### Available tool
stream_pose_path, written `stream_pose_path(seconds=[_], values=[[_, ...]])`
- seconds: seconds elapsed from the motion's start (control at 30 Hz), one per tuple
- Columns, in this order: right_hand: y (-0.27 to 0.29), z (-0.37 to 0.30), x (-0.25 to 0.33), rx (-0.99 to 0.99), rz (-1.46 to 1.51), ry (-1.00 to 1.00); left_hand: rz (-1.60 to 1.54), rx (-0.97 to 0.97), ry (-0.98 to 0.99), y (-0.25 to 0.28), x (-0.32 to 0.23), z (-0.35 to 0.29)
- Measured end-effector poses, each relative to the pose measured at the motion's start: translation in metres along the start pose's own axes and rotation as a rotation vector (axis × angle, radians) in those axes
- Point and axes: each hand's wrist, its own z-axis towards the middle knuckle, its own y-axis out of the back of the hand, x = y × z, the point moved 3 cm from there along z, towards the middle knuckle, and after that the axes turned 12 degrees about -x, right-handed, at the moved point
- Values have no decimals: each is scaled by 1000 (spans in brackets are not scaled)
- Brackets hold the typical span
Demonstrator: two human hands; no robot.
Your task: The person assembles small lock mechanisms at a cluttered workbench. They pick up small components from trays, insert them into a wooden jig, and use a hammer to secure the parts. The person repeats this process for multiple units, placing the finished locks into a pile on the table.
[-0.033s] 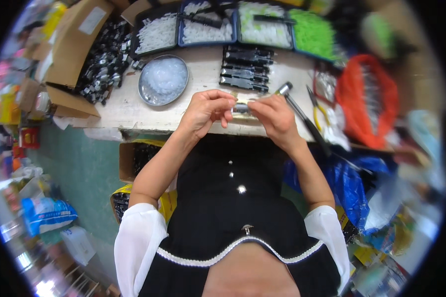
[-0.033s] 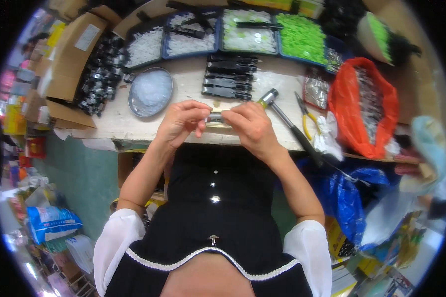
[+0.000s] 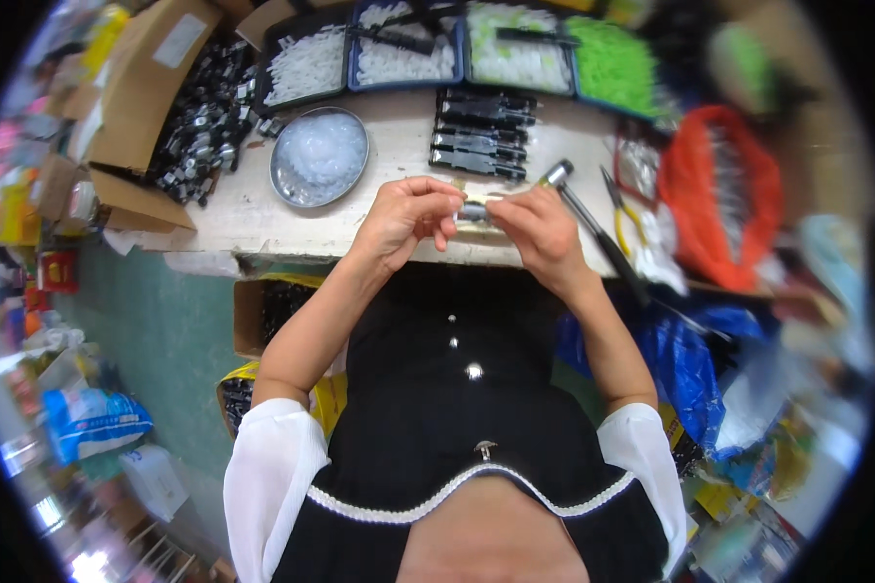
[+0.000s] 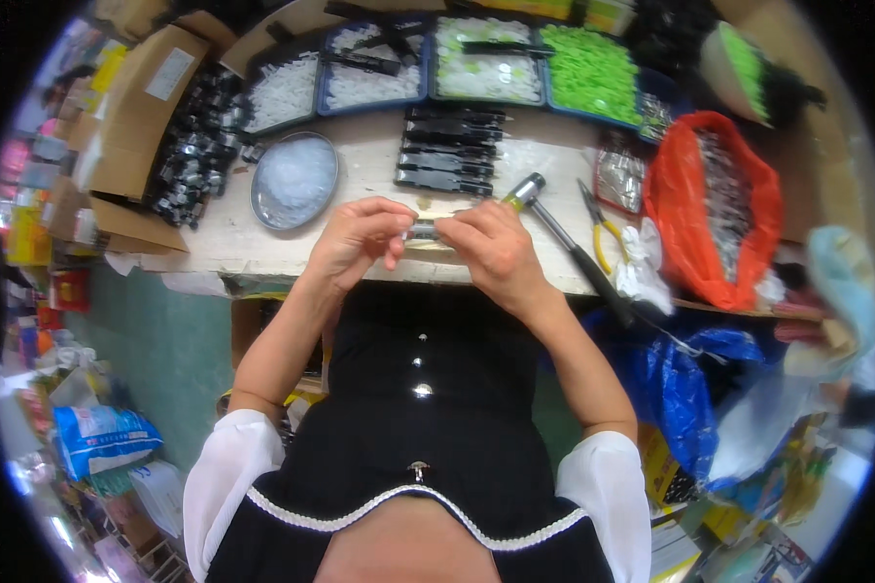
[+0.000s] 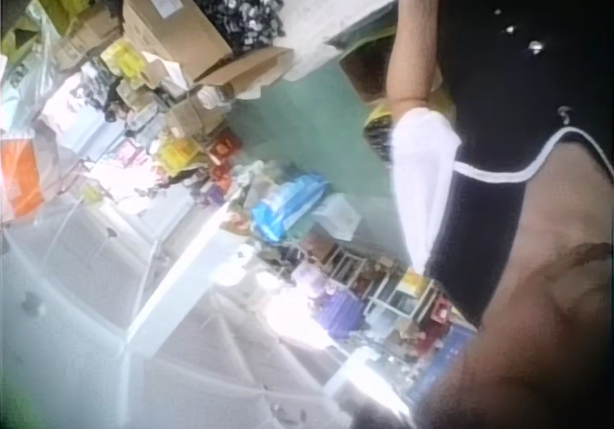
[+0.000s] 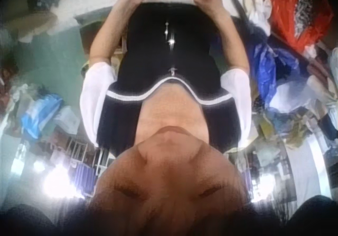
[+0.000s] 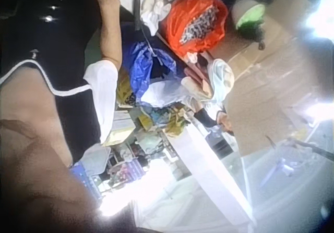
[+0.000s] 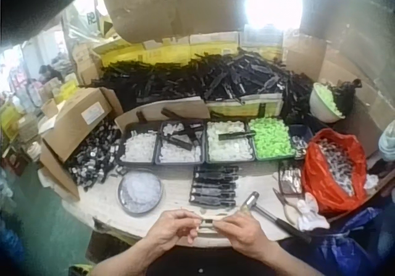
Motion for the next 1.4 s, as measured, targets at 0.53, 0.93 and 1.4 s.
stream_pose_path(seconds=[0.53, 0.93, 1.4], values=[[15, -31, -41, 77, 399, -990, 788, -278, -1001, 7, 8, 3], [7, -28, -46, 60, 346, -944, 956, -287, -1040, 2, 29, 13], [-3, -26, -38, 3, 249, -676, 961, -304, -994, 0, 26, 12]])
